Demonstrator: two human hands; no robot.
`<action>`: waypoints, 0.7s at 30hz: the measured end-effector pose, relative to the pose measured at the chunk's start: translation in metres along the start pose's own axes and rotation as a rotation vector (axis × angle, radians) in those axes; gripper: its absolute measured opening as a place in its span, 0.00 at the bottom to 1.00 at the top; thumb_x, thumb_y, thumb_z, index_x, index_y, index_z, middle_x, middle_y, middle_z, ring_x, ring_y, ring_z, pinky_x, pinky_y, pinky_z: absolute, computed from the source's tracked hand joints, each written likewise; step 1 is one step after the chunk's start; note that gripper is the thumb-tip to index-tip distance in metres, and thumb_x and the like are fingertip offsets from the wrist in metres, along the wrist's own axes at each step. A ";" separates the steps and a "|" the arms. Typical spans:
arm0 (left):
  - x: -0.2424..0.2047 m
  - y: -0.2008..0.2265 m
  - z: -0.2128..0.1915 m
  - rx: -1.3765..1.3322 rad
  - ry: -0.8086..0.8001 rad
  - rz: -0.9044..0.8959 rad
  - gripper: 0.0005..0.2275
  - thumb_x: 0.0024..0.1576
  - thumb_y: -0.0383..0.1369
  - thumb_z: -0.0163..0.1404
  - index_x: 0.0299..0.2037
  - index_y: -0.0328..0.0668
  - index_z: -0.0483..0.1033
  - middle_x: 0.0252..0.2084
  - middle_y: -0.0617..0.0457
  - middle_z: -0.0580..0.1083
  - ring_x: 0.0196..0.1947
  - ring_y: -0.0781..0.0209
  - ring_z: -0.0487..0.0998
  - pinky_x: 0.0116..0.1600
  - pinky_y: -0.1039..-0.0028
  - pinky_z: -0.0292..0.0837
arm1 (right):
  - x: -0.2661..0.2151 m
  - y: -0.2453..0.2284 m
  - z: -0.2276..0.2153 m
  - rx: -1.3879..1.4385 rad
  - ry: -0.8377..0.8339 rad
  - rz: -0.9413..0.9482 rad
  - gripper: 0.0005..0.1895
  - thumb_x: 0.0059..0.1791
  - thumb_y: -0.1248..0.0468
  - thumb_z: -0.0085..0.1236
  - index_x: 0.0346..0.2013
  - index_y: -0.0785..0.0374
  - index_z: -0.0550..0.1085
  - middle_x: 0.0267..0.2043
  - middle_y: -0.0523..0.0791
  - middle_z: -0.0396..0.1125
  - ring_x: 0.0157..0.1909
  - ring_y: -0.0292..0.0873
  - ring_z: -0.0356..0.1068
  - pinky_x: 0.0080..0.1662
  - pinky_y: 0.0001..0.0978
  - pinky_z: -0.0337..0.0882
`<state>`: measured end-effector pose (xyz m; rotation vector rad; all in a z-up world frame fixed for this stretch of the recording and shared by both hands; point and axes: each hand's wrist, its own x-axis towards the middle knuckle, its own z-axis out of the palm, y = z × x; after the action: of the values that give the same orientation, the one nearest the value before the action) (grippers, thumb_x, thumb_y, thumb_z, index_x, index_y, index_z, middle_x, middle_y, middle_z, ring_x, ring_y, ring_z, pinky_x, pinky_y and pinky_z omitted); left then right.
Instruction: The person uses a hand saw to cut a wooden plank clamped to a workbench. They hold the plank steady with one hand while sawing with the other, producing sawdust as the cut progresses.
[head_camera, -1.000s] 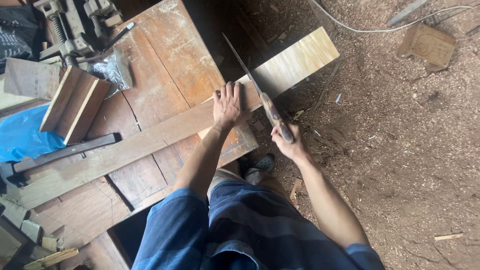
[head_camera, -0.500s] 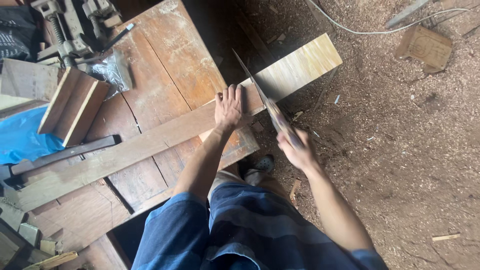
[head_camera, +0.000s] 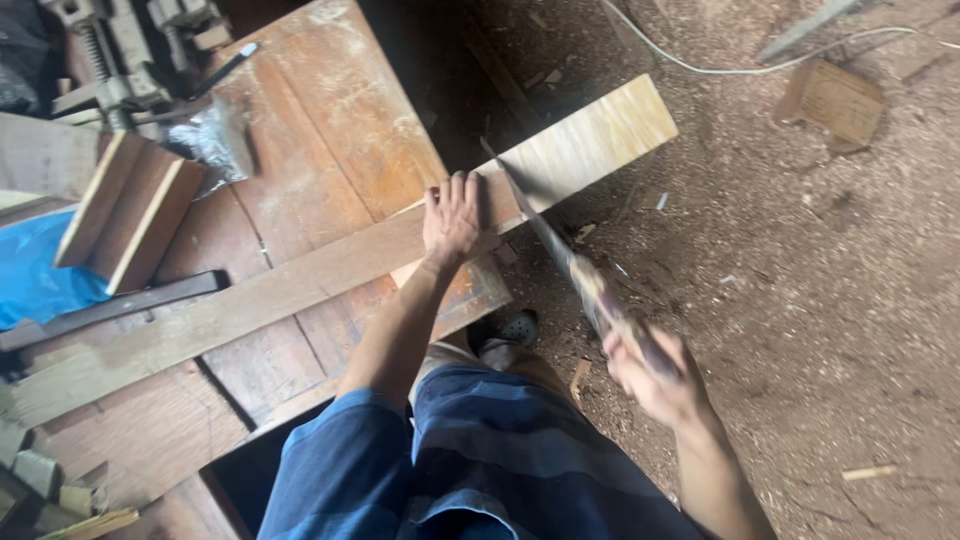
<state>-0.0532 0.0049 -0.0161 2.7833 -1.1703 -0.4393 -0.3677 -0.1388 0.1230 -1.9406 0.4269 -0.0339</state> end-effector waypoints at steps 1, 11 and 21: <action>-0.001 -0.002 -0.001 0.031 0.023 0.003 0.51 0.42 0.55 0.63 0.70 0.34 0.50 0.65 0.42 0.60 0.64 0.47 0.61 0.66 0.51 0.55 | 0.028 0.004 0.008 -0.046 0.018 -0.062 0.07 0.48 0.73 0.47 0.36 0.66 0.74 0.24 0.43 0.67 0.16 0.32 0.64 0.14 0.24 0.64; 0.002 -0.002 -0.004 0.001 0.029 -0.007 0.48 0.46 0.56 0.59 0.70 0.35 0.50 0.66 0.42 0.59 0.65 0.47 0.60 0.66 0.48 0.53 | 0.119 -0.030 0.045 0.194 -0.032 0.319 0.03 0.48 0.72 0.50 0.36 0.65 0.70 0.23 0.44 0.64 0.17 0.35 0.61 0.17 0.28 0.61; -0.005 0.000 -0.003 0.030 0.035 -0.006 0.43 0.46 0.47 0.59 0.70 0.35 0.51 0.65 0.43 0.60 0.63 0.48 0.62 0.66 0.52 0.54 | 0.060 0.007 0.014 0.066 0.005 0.152 0.05 0.47 0.73 0.48 0.32 0.69 0.73 0.19 0.44 0.66 0.14 0.35 0.64 0.14 0.27 0.64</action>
<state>-0.0553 0.0085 -0.0119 2.8084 -1.1711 -0.3752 -0.3108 -0.1473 0.1009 -1.8384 0.5684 0.0443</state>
